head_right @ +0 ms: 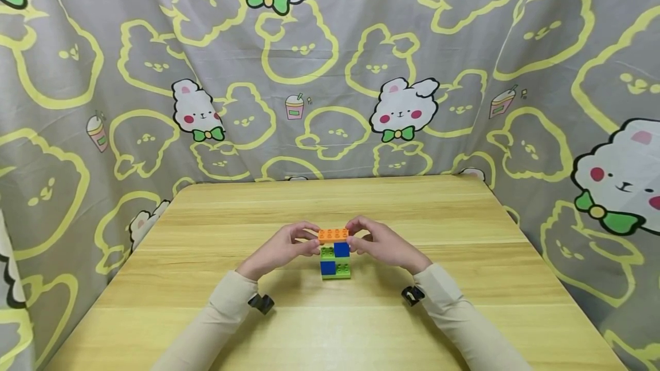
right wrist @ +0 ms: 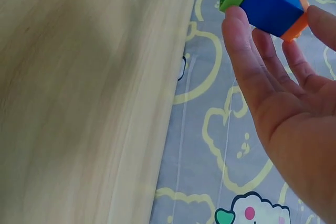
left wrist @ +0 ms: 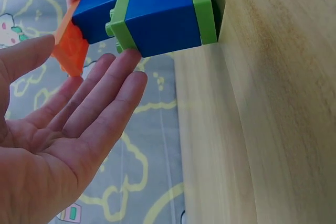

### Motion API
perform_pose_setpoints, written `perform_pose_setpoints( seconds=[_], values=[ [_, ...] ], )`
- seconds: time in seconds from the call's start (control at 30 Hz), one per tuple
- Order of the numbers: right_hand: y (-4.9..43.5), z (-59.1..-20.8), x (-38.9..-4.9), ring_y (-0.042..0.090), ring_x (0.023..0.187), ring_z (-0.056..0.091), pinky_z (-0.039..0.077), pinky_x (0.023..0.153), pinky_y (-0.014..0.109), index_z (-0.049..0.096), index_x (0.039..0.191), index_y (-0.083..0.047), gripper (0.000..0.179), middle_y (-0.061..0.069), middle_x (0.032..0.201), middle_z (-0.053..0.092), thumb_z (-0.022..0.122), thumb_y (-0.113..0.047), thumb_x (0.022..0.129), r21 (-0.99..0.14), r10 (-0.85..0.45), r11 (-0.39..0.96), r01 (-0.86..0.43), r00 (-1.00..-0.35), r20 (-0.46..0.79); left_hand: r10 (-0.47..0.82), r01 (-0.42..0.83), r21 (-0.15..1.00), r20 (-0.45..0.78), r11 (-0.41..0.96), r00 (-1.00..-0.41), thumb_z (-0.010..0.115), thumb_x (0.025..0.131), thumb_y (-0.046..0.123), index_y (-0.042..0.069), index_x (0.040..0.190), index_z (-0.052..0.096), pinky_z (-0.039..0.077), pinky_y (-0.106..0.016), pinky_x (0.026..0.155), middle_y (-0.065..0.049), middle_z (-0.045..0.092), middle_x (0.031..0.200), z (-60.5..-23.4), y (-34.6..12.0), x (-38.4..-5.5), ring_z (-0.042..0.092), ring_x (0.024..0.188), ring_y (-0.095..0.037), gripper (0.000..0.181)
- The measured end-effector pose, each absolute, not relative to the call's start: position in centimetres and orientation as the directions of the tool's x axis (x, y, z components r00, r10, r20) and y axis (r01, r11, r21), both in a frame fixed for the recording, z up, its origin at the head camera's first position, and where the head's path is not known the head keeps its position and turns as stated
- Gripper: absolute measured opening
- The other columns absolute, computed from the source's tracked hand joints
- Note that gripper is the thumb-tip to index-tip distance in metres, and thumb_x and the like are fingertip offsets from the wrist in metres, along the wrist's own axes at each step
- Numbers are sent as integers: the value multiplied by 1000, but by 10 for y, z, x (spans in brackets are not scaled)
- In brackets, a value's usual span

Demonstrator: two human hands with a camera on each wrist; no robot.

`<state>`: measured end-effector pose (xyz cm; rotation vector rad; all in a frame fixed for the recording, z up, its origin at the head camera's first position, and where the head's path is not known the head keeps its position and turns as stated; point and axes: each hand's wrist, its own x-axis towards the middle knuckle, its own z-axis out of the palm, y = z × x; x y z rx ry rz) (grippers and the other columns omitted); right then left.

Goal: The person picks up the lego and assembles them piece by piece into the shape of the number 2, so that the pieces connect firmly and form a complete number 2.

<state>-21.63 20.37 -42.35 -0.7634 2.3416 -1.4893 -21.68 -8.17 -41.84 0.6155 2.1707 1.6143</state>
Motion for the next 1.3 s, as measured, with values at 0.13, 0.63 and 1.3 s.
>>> perform_pose_setpoints(
  seconds=[0.13,0.63,1.3],
  values=[
    [202,-426,-218,33,100,71,60,87,45,52,132,-6,33,19,128,58,59,-25,106,-894,-539,342,-290,-839,66,535,133,958,-24,254,-845,66,102,22,4,135,57,56,-52,94,-21,70,119,-419,-81,-218,70,105,-44,38],
    [198,-428,-216,39,99,71,59,89,47,52,135,-5,35,18,124,57,62,-16,104,-906,-490,329,-265,-868,76,497,121,960,-20,251,-867,66,102,24,6,135,55,56,-51,95,-24,69,121,-422,-80,-219,72,105,-40,38],
    [199,-436,-218,30,108,69,58,89,34,49,141,1,45,22,130,60,66,-10,100,-892,-465,365,-266,-882,73,513,118,949,-52,292,-857,65,102,24,9,153,45,50,-53,104,-23,57,143,-429,-80,-217,63,123,-34,57]
  ],
)
